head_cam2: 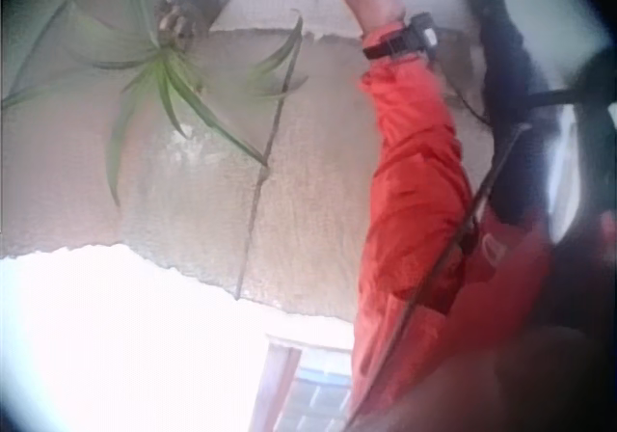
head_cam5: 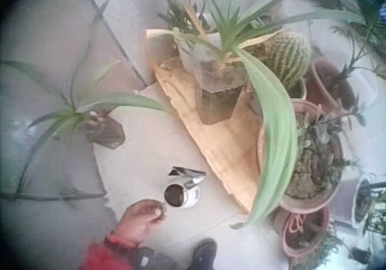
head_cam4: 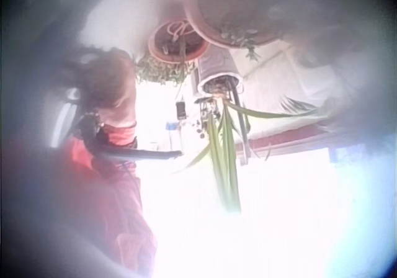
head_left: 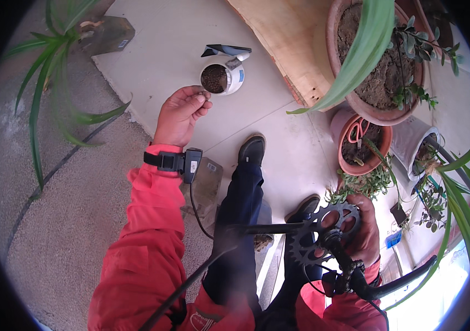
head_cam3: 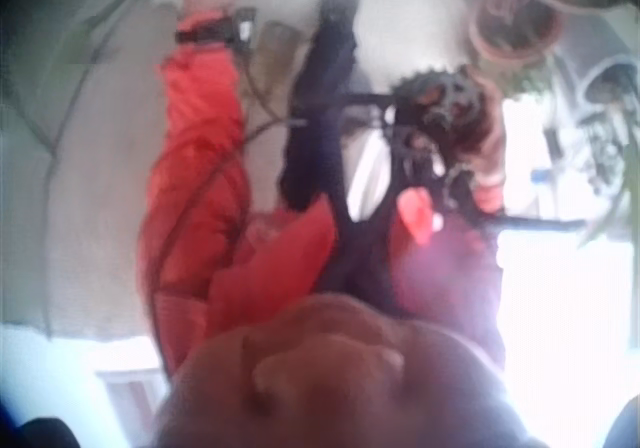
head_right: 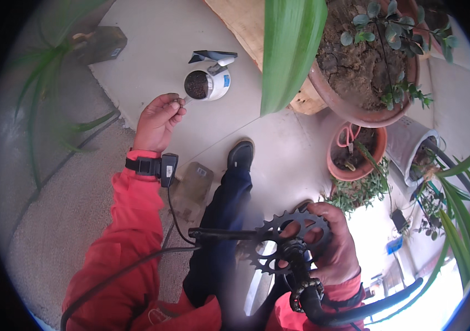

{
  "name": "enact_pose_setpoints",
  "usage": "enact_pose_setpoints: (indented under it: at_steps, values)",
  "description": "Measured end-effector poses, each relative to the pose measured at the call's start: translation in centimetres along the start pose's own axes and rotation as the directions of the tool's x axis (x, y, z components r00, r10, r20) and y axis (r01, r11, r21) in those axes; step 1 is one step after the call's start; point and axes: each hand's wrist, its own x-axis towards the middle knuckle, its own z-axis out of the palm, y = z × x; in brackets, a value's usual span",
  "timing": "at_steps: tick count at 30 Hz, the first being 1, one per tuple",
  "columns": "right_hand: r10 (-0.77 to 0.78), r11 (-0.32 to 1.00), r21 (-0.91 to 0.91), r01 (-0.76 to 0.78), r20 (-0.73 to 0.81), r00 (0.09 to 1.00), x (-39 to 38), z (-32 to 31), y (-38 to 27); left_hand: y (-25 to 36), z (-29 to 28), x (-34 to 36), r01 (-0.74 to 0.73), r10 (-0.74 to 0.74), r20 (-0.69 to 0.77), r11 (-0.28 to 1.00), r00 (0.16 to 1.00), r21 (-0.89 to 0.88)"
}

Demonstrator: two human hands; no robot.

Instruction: The person removes the bicycle crankset from the bike, inspects it, and then carries it into a sunroom. The person handles the crankset and a wrench, but does not complete the repair in the clip.

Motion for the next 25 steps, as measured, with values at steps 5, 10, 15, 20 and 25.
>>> enact_pose_setpoints:
  at_steps: [5, 10, 15, 20, 25]
  values:
    - [0.011, 0.992, -0.126, -0.017, -0.052, 0.999, -2.5, 2.5, -0.8, 3.0, 1.6, -5.8, -0.033, 0.063, 0.12, 0.97, 0.991, -0.242]
    - [0.027, 0.995, -0.094, -0.032, -0.062, 0.998, -5.5, 4.7, -2.2, 5.4, 3.6, -9.4, -0.07, 0.119, 0.152, 0.954, 0.981, -0.292]
    - [0.019, 0.998, -0.055, -0.024, -0.094, 0.995, -8.0, 6.3, -2.9, 7.5, 4.7, -11.3, -0.106, 0.131, 0.101, 0.969, 0.986, -0.222]
    - [0.011, 0.996, -0.083, -0.024, -0.157, 0.988, -9.8, 7.5, -3.1, 9.0, 5.2, -12.0, -0.134, 0.136, 0.017, 0.989, 0.991, -0.062]
    - [-0.03, 0.988, -0.157, 0.005, -0.16, 0.987, -11.3, 8.2, -3.3, 10.3, 5.2, -13.0, -0.189, 0.189, -0.02, 0.982, 0.982, 0.003]
